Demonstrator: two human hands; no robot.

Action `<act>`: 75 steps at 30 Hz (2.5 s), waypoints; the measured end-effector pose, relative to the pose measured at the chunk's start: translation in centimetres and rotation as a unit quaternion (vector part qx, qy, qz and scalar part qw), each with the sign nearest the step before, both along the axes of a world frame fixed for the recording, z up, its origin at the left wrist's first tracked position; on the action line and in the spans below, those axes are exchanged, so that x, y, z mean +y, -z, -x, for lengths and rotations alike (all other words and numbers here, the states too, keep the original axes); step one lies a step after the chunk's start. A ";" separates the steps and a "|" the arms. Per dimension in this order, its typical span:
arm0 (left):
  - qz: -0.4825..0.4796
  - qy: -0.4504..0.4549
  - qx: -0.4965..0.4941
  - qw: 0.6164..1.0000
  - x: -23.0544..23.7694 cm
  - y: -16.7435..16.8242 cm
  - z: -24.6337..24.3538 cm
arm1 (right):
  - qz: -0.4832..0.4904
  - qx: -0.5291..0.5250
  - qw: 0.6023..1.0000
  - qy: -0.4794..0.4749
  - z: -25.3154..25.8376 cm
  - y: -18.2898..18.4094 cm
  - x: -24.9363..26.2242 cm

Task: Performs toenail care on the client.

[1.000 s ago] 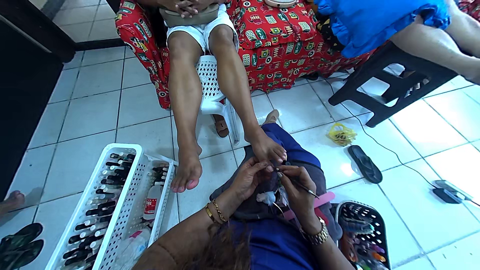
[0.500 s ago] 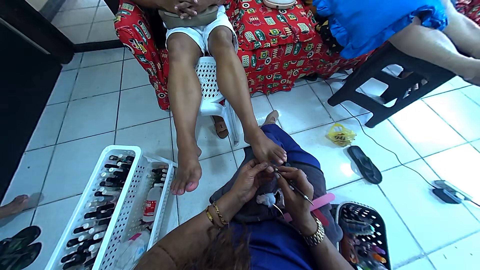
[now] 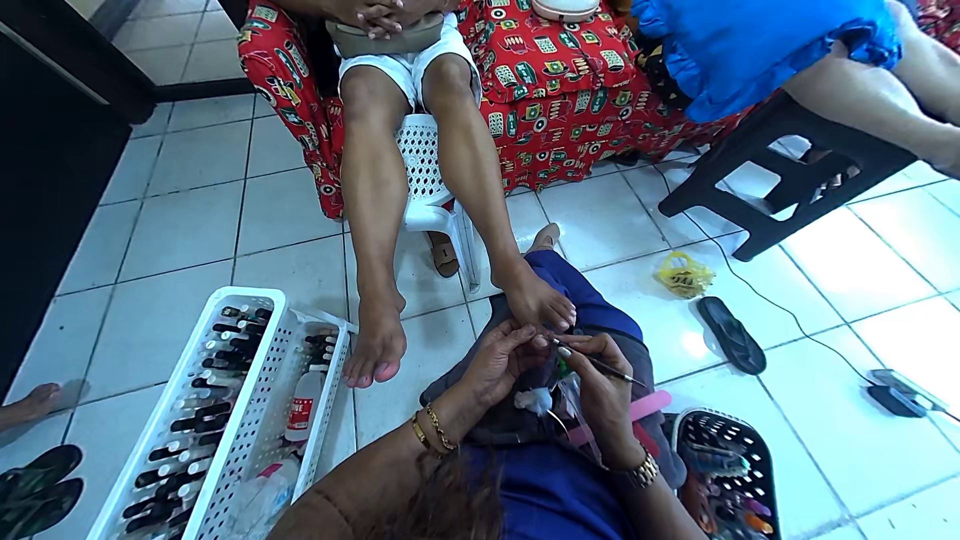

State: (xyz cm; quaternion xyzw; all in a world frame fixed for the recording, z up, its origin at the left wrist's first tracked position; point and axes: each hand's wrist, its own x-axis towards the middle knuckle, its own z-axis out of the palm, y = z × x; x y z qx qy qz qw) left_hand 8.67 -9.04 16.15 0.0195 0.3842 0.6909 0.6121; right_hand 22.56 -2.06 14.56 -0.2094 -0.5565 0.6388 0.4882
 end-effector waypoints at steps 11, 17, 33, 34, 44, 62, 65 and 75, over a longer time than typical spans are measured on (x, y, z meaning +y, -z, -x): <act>-0.003 -0.004 0.011 1.000 0.1 0.2 -0.1 | -0.167 -0.084 0.981 0.056 0.2 0.3 -0.5; -0.006 0.000 0.015 1.000 0.0 0.3 0.0 | -0.063 -0.032 0.997 0.009 0.1 0.4 -0.1; -0.012 0.001 0.012 1.000 0.0 0.4 0.0 | -0.118 -0.046 0.992 0.024 0.1 0.4 -0.3; -0.011 0.001 0.015 1.000 0.0 0.4 0.0 | -0.109 -0.041 0.993 0.018 0.1 0.4 -0.2; -0.013 0.005 0.017 1.000 0.0 0.5 0.0 | -0.002 -0.008 0.998 -0.059 -0.4 0.1 0.8; -0.051 0.061 0.028 0.996 -0.4 2.3 0.6 | -0.168 -0.486 0.837 -0.187 -5.6 -4.4 3.7; -0.057 0.056 0.005 0.997 -0.2 2.4 0.6 | -0.189 -0.654 0.701 -0.212 -7.6 -4.7 4.0; -0.044 0.092 0.111 0.989 -2.6 1.1 0.4 | -0.160 -0.659 0.707 -0.204 -8.6 -3.7 1.5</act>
